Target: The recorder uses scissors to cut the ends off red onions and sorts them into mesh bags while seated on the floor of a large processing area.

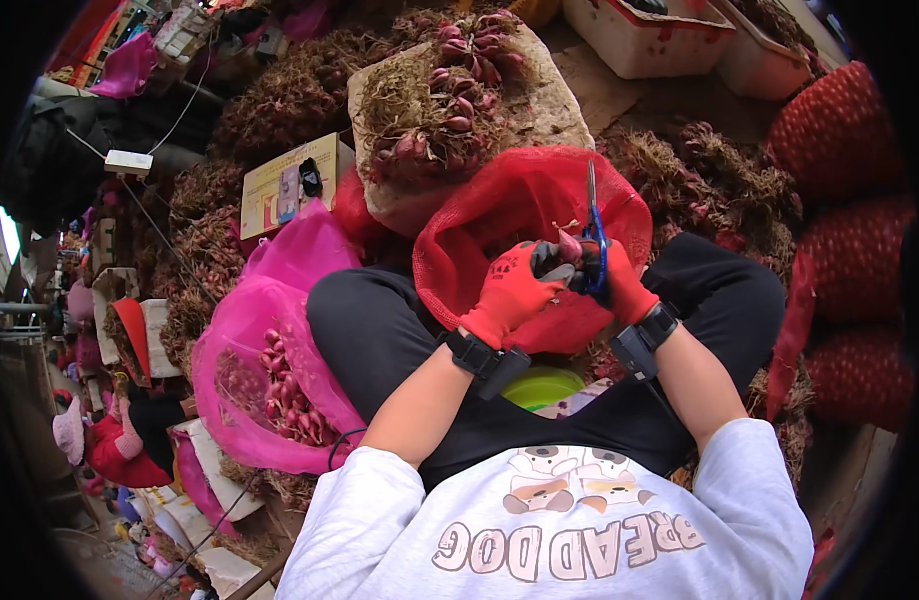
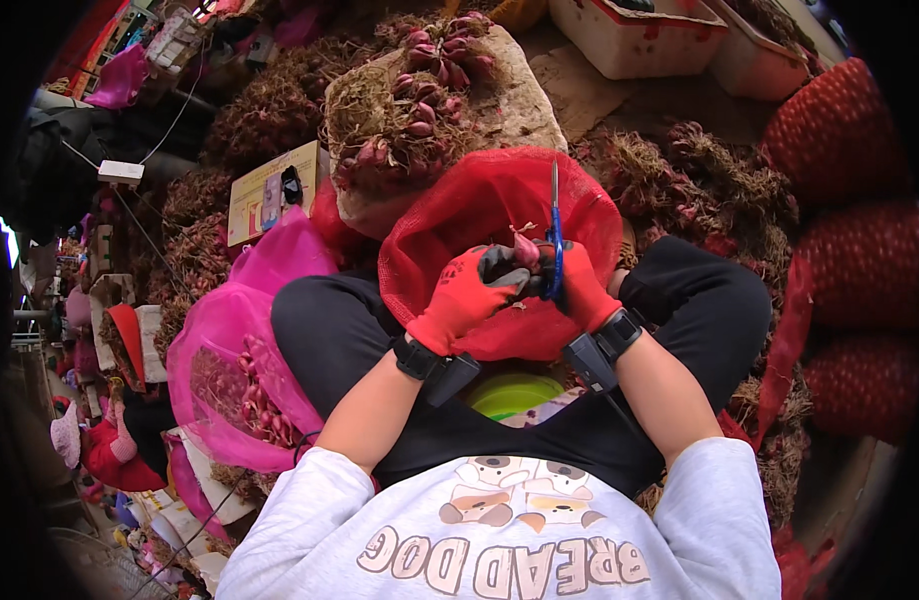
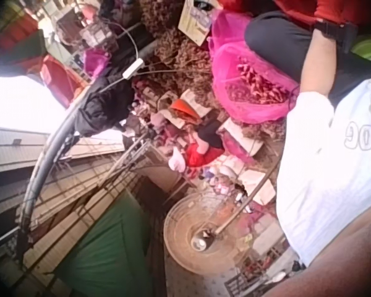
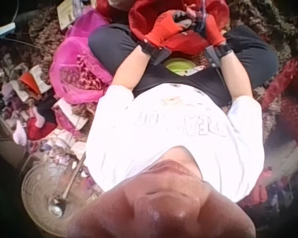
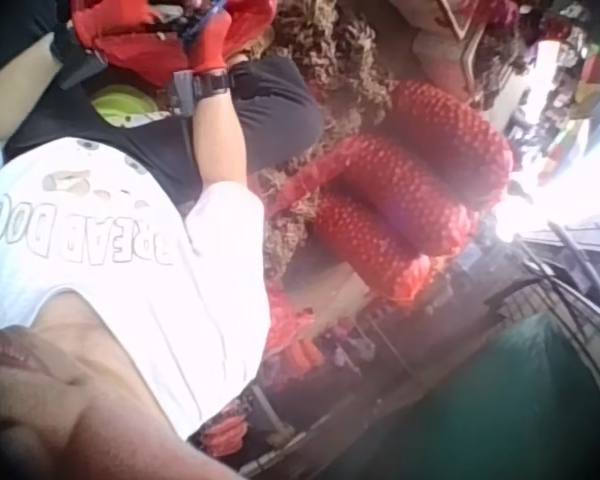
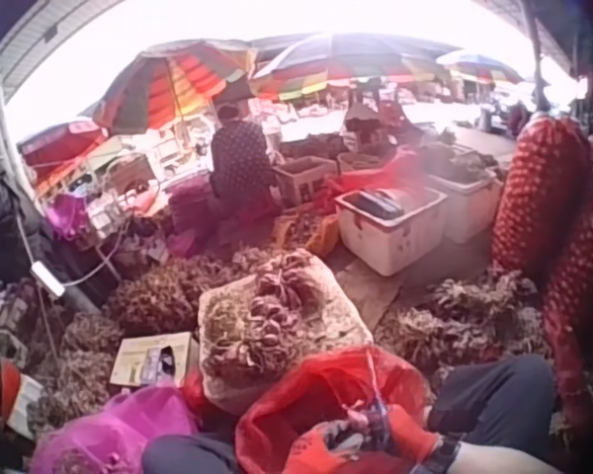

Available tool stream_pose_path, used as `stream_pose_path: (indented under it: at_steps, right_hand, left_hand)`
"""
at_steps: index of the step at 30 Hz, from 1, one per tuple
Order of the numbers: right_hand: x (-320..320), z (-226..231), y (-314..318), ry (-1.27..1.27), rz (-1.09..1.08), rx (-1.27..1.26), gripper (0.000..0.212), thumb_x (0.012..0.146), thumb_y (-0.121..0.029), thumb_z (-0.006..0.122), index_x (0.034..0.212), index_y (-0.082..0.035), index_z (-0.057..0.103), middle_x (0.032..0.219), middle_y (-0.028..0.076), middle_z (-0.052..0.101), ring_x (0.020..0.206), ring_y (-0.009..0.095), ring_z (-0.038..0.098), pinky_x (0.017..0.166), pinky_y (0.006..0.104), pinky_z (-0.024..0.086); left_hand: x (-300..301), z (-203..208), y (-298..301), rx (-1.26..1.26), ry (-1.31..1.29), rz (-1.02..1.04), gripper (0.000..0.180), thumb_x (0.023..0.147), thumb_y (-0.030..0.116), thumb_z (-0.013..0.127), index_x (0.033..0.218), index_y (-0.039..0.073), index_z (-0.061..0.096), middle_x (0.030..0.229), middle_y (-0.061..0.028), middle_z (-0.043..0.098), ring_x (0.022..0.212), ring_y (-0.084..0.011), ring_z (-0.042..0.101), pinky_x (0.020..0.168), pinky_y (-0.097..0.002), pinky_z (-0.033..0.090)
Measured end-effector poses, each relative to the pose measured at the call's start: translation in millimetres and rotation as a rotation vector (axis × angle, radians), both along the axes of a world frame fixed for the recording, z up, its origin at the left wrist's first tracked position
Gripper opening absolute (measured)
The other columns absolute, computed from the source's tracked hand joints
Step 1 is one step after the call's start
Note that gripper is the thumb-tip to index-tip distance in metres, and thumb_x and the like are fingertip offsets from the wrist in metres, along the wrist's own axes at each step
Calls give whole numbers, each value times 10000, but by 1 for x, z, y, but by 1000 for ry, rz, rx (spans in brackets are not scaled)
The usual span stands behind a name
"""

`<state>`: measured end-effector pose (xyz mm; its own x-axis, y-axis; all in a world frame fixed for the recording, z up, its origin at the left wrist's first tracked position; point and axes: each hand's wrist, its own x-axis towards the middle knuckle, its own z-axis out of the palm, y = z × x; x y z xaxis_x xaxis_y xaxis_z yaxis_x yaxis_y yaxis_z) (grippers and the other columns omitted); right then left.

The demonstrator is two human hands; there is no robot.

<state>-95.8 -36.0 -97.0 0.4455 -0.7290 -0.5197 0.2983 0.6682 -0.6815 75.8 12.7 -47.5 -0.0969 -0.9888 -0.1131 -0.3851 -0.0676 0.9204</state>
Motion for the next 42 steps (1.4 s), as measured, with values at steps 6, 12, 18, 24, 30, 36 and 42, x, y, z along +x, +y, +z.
stream_pose_path:
  at_steps: [6, 12, 18, 24, 30, 36, 42]
  right_hand:
    - [4, -7, 3, 89, -119, -112, 219, 862, -252, 574, 885, -39, 618, 726, 15, 598, 584, 85, 562, 503, 229, 452]
    - [-8, 0, -9, -68, -89, 17, 158, 840, -210, 567, 825, -55, 590, 681, 30, 578, 548, 143, 570, 495, 260, 478]
    - [4, 9, 2, 0, -55, -103, 189, 863, -236, 573, 902, -51, 574, 733, 23, 569, 598, 121, 563, 532, 246, 469]
    - [10, 31, 7, -100, -151, -64, 189, 848, -180, 592, 949, -21, 597, 755, 40, 602, 652, 143, 600, 565, 270, 516]
    - [7, 34, -2, -112, -111, -91, 192, 860, -196, 587, 943, -24, 607, 749, 42, 616, 616, 131, 600, 541, 250, 501]
    - [18, 44, 21, -56, 129, 18, 306, 864, -342, 605, 837, -37, 609, 693, 59, 613, 534, 143, 583, 467, 263, 472]
    - [-21, 36, 7, 1297, 466, -1292, 362, 756, -380, 597, 730, -23, 653, 725, 149, 652, 654, 277, 638, 604, 384, 501]
  left_hand:
    - [-19, -8, 10, -170, -413, 52, 308, 676, 172, 726, 939, 55, 614, 839, -109, 602, 756, -281, 597, 691, -359, 475]
    - [7, 14, -2, 342, 227, -277, 371, 676, 62, 719, 1033, 82, 621, 831, -72, 555, 787, -212, 568, 714, -338, 469]
    - [-5, 16, -6, -505, -524, -65, 382, 630, 54, 712, 999, 87, 620, 953, -64, 547, 905, -277, 549, 764, -349, 470]
    - [-3, -4, -8, -427, -247, 87, 262, 604, 42, 708, 853, 81, 633, 962, -80, 556, 873, -287, 552, 744, -374, 470]
    - [18, -22, -10, 432, 477, 154, 96, 847, 142, 605, 902, 62, 599, 844, -26, 573, 651, -121, 546, 588, -243, 450]
    - [40, -18, -7, 438, 586, 26, 133, 909, 167, 548, 1006, 79, 569, 815, 19, 560, 670, -52, 525, 582, -188, 424]
    - [91, 49, 20, 266, 995, 67, 173, 911, 122, 525, 1082, 108, 548, 1008, 8, 552, 957, -108, 550, 801, -260, 477]
